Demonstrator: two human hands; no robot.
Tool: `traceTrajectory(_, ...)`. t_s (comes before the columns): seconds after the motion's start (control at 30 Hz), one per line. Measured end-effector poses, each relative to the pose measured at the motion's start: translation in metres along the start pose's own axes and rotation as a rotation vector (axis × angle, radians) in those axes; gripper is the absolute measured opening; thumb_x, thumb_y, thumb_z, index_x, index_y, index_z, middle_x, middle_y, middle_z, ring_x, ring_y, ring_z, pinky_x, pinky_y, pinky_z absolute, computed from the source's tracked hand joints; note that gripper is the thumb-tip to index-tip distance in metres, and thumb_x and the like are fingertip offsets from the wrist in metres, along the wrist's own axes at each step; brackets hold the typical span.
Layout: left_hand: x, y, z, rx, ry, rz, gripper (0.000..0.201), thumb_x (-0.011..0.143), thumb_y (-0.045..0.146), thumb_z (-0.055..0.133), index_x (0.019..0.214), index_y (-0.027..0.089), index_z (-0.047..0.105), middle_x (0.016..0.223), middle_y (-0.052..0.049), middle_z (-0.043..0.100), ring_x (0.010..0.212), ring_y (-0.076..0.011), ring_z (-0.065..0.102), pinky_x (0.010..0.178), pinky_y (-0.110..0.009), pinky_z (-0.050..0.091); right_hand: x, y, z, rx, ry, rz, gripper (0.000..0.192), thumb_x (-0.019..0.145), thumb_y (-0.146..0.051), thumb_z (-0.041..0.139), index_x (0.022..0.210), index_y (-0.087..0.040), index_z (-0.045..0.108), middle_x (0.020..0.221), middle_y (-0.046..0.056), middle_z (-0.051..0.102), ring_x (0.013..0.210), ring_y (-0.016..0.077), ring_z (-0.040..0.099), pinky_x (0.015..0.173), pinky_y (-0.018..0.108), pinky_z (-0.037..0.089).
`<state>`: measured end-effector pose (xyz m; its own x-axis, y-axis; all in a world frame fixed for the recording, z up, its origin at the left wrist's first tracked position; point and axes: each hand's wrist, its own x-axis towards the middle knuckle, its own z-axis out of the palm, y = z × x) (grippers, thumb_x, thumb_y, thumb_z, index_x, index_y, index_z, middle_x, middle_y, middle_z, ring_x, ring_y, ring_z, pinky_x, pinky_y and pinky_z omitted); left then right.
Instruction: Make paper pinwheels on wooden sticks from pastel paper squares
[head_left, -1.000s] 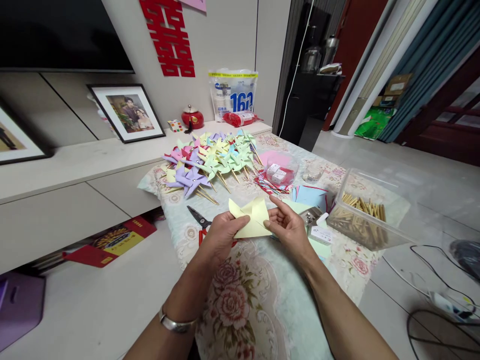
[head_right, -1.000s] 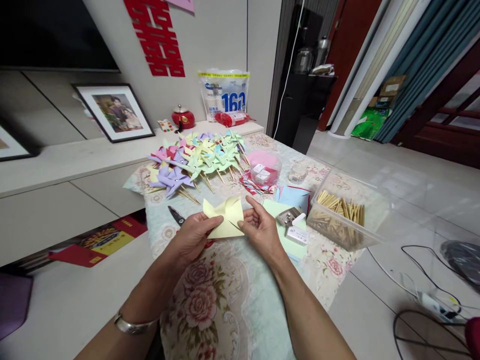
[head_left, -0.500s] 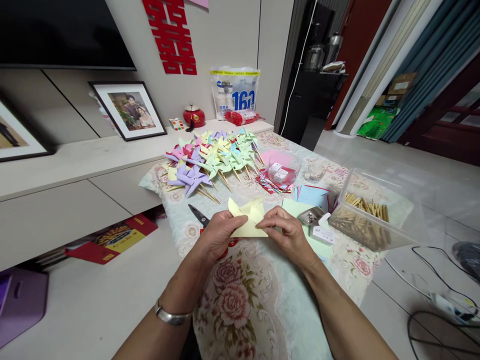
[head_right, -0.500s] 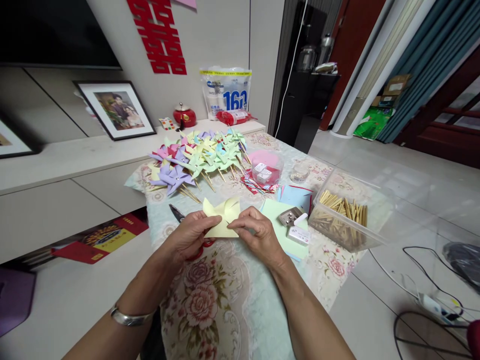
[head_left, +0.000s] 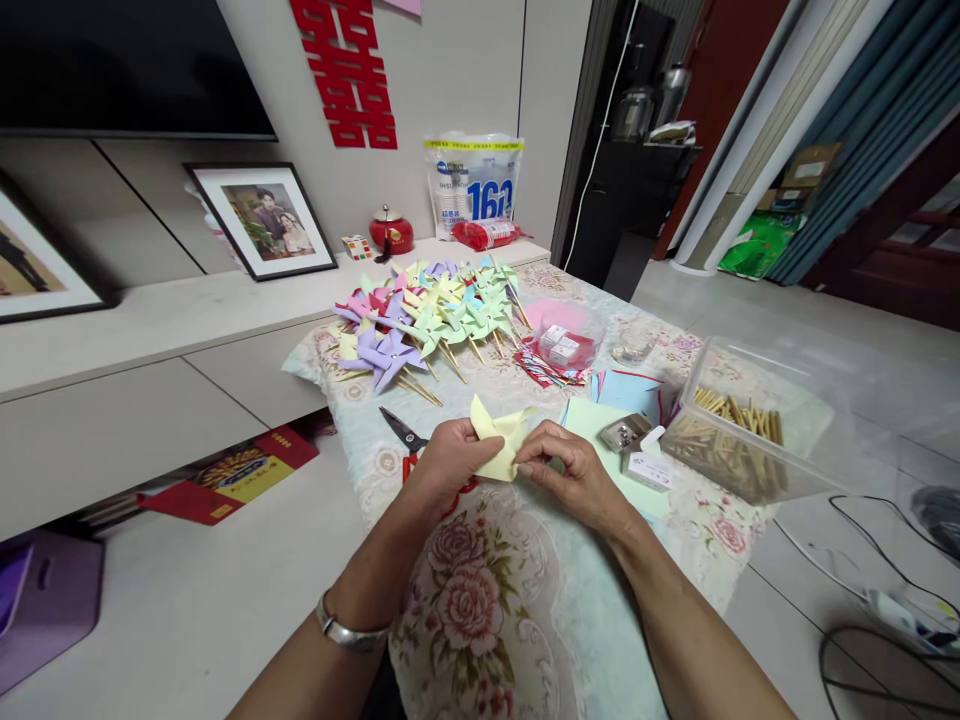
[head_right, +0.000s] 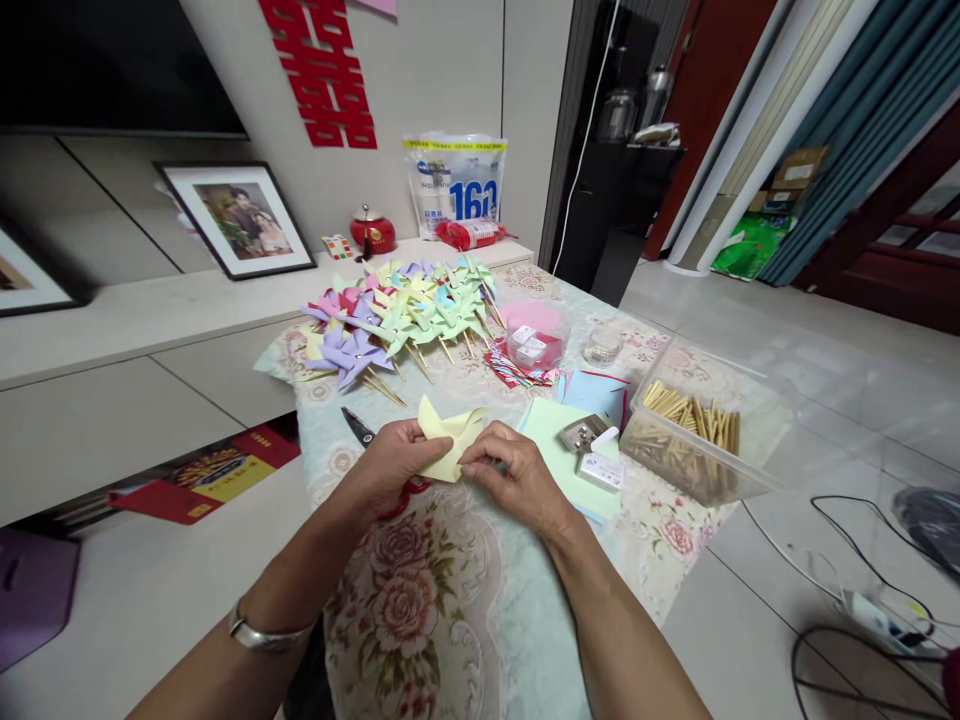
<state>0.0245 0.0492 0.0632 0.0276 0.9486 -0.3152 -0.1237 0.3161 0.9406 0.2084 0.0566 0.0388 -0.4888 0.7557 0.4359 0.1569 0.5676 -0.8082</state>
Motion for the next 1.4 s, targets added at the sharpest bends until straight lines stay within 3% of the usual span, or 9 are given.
traceTrajectory(0.23, -0.002, -0.003, 0.007, -0.049, -0.013, -0.017, 0.024, 0.054, 0.022, 0.073, 0.075, 0.01, 0.072, 0.059, -0.002, 0.069, 0.049, -0.0122, 0.058, 0.051, -0.022, 0.045, 0.0, -0.002, 0.001, 0.008, -0.002, 0.119, 0.01, 0.086, -0.018, 0.064, 0.077, -0.018, 0.066, 0.076, 0.0, 0.058, 0.07, 0.0136, 0.053, 0.065, 0.025, 0.041)
traceTrajectory(0.7, -0.001, -0.013, 0.01, -0.007, -0.024, 0.033, 0.018, 0.057, 0.02, 0.074, 0.073, 0.012, 0.073, 0.064, -0.002, 0.071, 0.055, -0.0148, 0.061, 0.054, -0.023, 0.045, 0.001, -0.001, 0.003, 0.062, 0.064, 0.414, 0.013, 0.078, -0.029, 0.062, 0.071, -0.018, 0.062, 0.067, -0.002, 0.056, 0.061, 0.0122, 0.047, 0.058, 0.024, 0.035)
traceTrajectory(1.4, -0.002, -0.014, 0.013, -0.032, -0.007, 0.007, 0.02, 0.056, 0.02, 0.077, 0.074, 0.012, 0.074, 0.066, -0.003, 0.073, 0.054, -0.0143, 0.061, 0.054, -0.024, 0.045, 0.001, 0.004, 0.005, 0.075, 0.11, 0.462, 0.011, 0.074, -0.027, 0.061, 0.067, -0.018, 0.061, 0.063, -0.003, 0.056, 0.058, 0.0121, 0.046, 0.056, 0.024, 0.035)
